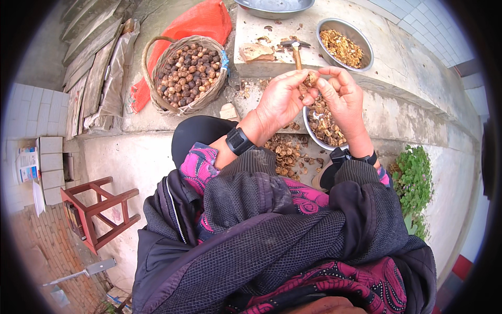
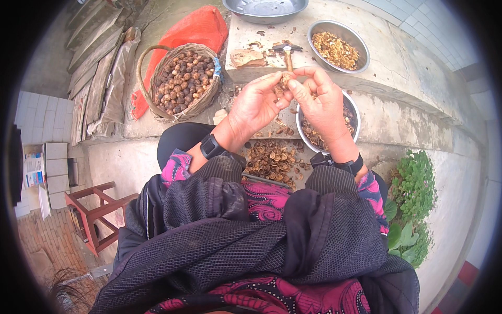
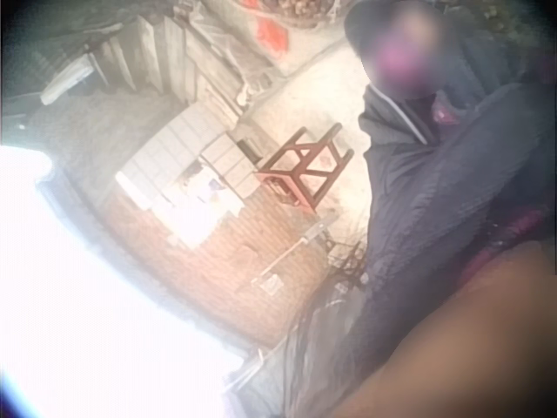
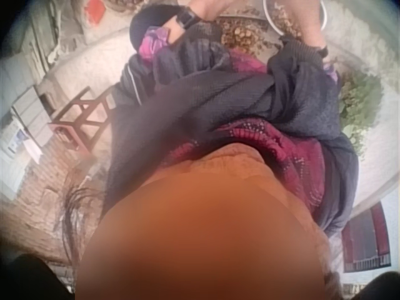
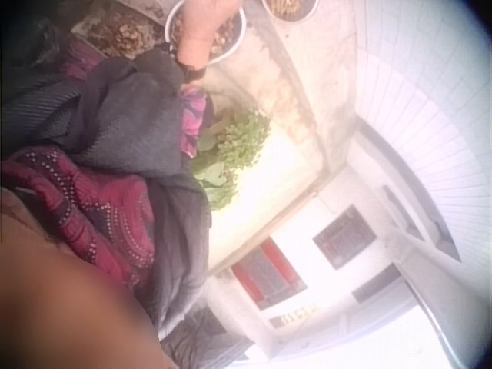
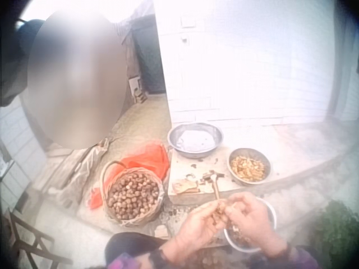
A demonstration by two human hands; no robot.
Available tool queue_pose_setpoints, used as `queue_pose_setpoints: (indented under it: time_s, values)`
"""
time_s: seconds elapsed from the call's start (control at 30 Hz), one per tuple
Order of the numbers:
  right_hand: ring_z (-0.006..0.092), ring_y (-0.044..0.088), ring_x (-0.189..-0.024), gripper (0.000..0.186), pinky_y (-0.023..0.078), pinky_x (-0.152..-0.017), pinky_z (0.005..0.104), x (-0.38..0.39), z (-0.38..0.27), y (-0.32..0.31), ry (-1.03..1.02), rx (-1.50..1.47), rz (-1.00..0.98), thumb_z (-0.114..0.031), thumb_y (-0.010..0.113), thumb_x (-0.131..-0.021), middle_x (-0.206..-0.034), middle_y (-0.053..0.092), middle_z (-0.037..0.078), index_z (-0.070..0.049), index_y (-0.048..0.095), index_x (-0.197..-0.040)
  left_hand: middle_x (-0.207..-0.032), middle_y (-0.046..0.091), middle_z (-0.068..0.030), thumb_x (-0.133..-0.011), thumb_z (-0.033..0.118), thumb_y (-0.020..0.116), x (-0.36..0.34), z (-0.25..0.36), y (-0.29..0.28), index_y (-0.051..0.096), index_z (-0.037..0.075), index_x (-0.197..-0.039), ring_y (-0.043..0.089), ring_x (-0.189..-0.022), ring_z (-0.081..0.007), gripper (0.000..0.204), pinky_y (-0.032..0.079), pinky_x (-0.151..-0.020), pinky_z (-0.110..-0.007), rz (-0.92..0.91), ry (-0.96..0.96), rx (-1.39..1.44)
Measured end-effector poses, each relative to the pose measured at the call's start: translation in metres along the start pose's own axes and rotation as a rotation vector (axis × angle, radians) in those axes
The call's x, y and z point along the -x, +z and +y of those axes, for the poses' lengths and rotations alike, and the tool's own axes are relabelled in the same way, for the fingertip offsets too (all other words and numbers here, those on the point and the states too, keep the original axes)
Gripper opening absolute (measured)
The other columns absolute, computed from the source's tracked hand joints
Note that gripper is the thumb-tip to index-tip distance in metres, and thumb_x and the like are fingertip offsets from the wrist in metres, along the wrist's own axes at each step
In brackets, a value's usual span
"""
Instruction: The person sits on a step and shells nuts by hand, placing the kernels into a metal bowl. They occasionally use a hammer to crack a nut before removing the shell and adding the kernel to the bowl.
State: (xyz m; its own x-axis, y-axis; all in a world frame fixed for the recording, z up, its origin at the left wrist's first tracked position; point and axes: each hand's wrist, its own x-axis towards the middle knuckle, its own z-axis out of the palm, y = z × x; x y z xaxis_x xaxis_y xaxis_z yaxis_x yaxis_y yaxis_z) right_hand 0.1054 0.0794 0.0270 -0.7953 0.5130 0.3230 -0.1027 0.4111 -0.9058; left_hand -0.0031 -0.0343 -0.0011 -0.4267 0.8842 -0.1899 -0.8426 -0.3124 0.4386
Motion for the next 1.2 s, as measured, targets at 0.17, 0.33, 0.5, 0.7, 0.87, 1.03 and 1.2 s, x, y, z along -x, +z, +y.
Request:
queue_pose_setpoints:
  time_s: [0.17,0.33,0.5,0.7,0.87,1.03,1.2]
  values:
    - [0.0087,0.057,-0.055,0.029,0.047,-0.057,0.0259,0.002,-0.001,0.000,-0.037,0.225,-0.090,-0.010,0.066,-0.089,-0.058,0.057,0.003,-0.001,0.062,-0.116,-0.094,0.066,-0.0056,-0.100,0.016,0.057,0.001,-0.002,-0.005,0.064,-0.001,-0.110,0.057,-0.076,-0.0102,0.021,0.044,-0.062,-0.022,-0.142,0.064,-0.194]
    - [0.0248,0.070,-0.064,0.029,0.054,-0.061,0.0331,0.004,-0.001,-0.001,-0.105,0.345,-0.130,-0.013,0.060,-0.091,-0.067,0.065,0.013,-0.002,0.061,-0.117,-0.088,0.065,-0.0044,-0.101,0.017,0.056,-0.004,-0.007,-0.009,0.065,-0.002,-0.107,0.051,-0.065,-0.0071,0.022,0.040,-0.057,-0.020,-0.150,0.105,-0.378]
    - [0.0318,0.071,-0.071,0.027,0.056,-0.064,0.0377,0.005,0.004,0.000,-0.162,0.373,-0.103,-0.014,0.058,-0.092,-0.077,0.068,0.019,-0.002,0.060,-0.116,-0.085,0.065,-0.0042,-0.101,0.016,0.054,-0.004,-0.009,-0.009,0.065,-0.004,-0.108,0.048,-0.063,-0.0054,0.023,0.038,-0.055,-0.018,-0.147,0.116,-0.427]
    - [0.0327,0.070,-0.071,0.022,0.056,-0.064,0.0382,0.008,0.006,0.006,-0.219,0.397,-0.054,-0.010,0.056,-0.093,-0.079,0.067,0.019,-0.003,0.062,-0.113,-0.082,0.064,-0.0027,-0.102,0.014,0.052,-0.004,-0.010,-0.009,0.064,-0.005,-0.108,0.046,-0.061,-0.0045,0.023,0.036,-0.054,-0.018,-0.136,0.102,-0.443]
    - [0.0318,0.070,-0.070,0.021,0.055,-0.064,0.0375,0.009,0.002,0.007,-0.202,0.379,-0.043,-0.009,0.056,-0.093,-0.078,0.068,0.018,-0.003,0.062,-0.112,-0.078,0.062,-0.0013,-0.102,0.013,0.052,-0.004,-0.010,-0.005,0.065,-0.004,-0.102,0.045,-0.059,-0.0042,0.021,0.036,-0.052,-0.019,-0.116,0.100,-0.457]
    - [0.0272,0.071,-0.068,0.020,0.055,-0.065,0.0352,0.009,-0.001,0.008,-0.126,0.311,-0.033,-0.010,0.055,-0.094,-0.073,0.067,0.016,-0.002,0.062,-0.111,-0.072,0.060,0.0003,-0.101,0.013,0.053,-0.003,-0.009,-0.002,0.066,-0.002,-0.093,0.045,-0.056,-0.0039,0.021,0.035,-0.049,-0.019,-0.091,0.115,-0.436]
    - [0.0202,0.071,-0.067,0.023,0.055,-0.064,0.0307,0.007,0.002,0.006,-0.142,0.300,-0.048,-0.011,0.056,-0.094,-0.072,0.069,0.012,0.000,0.060,-0.113,-0.074,0.062,-0.0009,-0.101,0.014,0.054,-0.003,-0.006,-0.001,0.066,-0.002,-0.095,0.048,-0.058,-0.0048,0.021,0.037,-0.051,-0.018,-0.112,0.092,-0.350]
